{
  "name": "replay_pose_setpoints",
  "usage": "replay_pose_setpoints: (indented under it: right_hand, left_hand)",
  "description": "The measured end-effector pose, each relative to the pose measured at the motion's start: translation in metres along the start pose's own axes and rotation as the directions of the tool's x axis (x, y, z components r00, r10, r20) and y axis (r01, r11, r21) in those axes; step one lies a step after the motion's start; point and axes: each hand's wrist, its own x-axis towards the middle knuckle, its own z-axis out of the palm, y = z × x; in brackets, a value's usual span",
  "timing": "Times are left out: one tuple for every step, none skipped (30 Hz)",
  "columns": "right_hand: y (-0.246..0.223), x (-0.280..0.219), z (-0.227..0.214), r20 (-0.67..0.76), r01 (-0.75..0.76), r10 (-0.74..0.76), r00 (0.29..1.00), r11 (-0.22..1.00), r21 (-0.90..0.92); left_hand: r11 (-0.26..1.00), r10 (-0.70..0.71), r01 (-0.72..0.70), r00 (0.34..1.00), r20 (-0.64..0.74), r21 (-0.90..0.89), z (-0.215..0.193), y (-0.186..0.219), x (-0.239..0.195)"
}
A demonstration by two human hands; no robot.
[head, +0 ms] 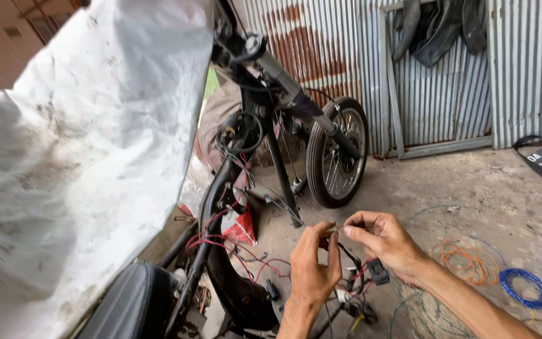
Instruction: The person sits on the floor and works on the motorcycle's wiring harness. They separate and twist individual wires, then connect them to a black electrical connector.
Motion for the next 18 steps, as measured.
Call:
replay_pose_setpoints:
  right_hand:
    - [-0.004, -0.002, 0.002, -0.003, 0.02, -0.02, 1.0, 1.0, 0.009]
    - [-0.008, -0.003, 0.003, 0.004, 0.027, -0.027, 1.0, 1.0, -0.009]
    - [-0.011, -0.007, 0.004, 0.003, 0.032, -0.032, 0.999, 0.999, -0.022]
    - [-0.012, -0.005, 0.005, -0.008, 0.051, -0.051, 0.999, 0.999, -0.008]
    - [-0.013, -0.007, 0.003, -0.001, 0.046, -0.046, 0.999, 0.999, -0.02]
    - [-0.013, -0.008, 0.002, 0.007, 0.042, -0.041, 0.999, 0.999, -0.031]
    - [-0.016, -0.009, 0.002, -0.003, 0.046, -0.047, 0.999, 0.998, -0.032]
    - [-0.017, -0.01, 0.003, 0.013, 0.037, -0.037, 0.999, 0.999, -0.033]
    - [-0.018, -0.013, 0.003, 0.036, 0.021, -0.019, 0.999, 0.999, -0.039]
    - [-0.02, -0.013, 0.003, 0.033, 0.019, -0.017, 0.999, 0.999, -0.044]
    - [-0.023, -0.013, 0.005, 0.058, 0.059, -0.053, 0.997, 0.994, -0.097]
    - [-0.025, -0.013, 0.007, 0.086, 0.099, -0.087, 0.992, 0.984, -0.149]
    - [-0.024, -0.012, 0.005, 0.091, 0.098, -0.084, 0.992, 0.984, -0.152]
    - [-0.023, -0.011, 0.003, 0.11, 0.096, -0.07, 0.991, 0.965, -0.245]
    - [-0.023, -0.009, 0.001, 0.126, 0.1, -0.061, 0.99, 0.937, -0.334]
    - [-0.017, -0.007, 0.0, 0.129, 0.104, -0.063, 0.99, 0.937, -0.335]
    - [-0.011, -0.005, -0.002, 0.147, 0.122, -0.078, 0.986, 0.94, -0.318]
    - [-0.005, -0.003, -0.004, 0.164, 0.14, -0.094, 0.982, 0.943, -0.3]
  left_hand:
    - [1.0, 0.021, -0.021, 1.0, 0.005, 0.004, -0.001, 0.006, 0.003]
    - [0.999, -0.033, 0.033, 0.999, 0.006, -0.016, -0.002, 0.011, 0.006]
    - [0.996, -0.086, 0.087, 0.996, 0.018, -0.038, -0.003, 0.017, 0.007]
    - [0.997, -0.064, 0.065, 0.997, 0.031, -0.036, -0.004, 0.016, 0.008]
    - [0.996, -0.081, 0.082, 0.996, 0.036, -0.034, -0.002, 0.016, 0.007]
    - [0.995, -0.097, 0.098, 0.994, 0.041, -0.032, 0.0, 0.015, 0.006]
    - [0.995, -0.09, 0.092, 0.995, 0.046, -0.038, 0.001, 0.015, 0.007]
    - [0.993, -0.1, 0.102, 0.994, 0.047, -0.053, 0.001, 0.015, 0.007]
    - [0.99, -0.118, 0.121, 0.992, 0.043, -0.067, 0.001, 0.015, 0.005]
    - [0.99, -0.12, 0.123, 0.992, 0.043, -0.072, -0.001, 0.019, 0.008]
    - [0.986, -0.105, 0.114, 0.992, 0.073, -0.124, -0.006, 0.021, 0.01]
    - [0.979, -0.089, 0.106, 0.991, 0.102, -0.177, -0.01, 0.024, 0.013]
    - [0.978, -0.093, 0.109, 0.991, 0.097, -0.176, -0.012, 0.021, 0.012]
    - [0.985, -0.054, 0.072, 0.992, 0.118, -0.154, -0.014, 0.018, 0.011]
    - [0.991, -0.01, 0.029, 0.99, 0.142, -0.133, -0.017, 0.014, 0.011]
    - [0.991, -0.008, 0.027, 0.99, 0.139, -0.131, -0.015, 0.013, 0.011]
    - [0.999, -0.015, 0.02, 0.992, 0.122, -0.039, -0.014, 0.013, 0.009]
    - [0.998, -0.021, 0.015, 0.994, 0.105, 0.053, -0.012, 0.012, 0.008]
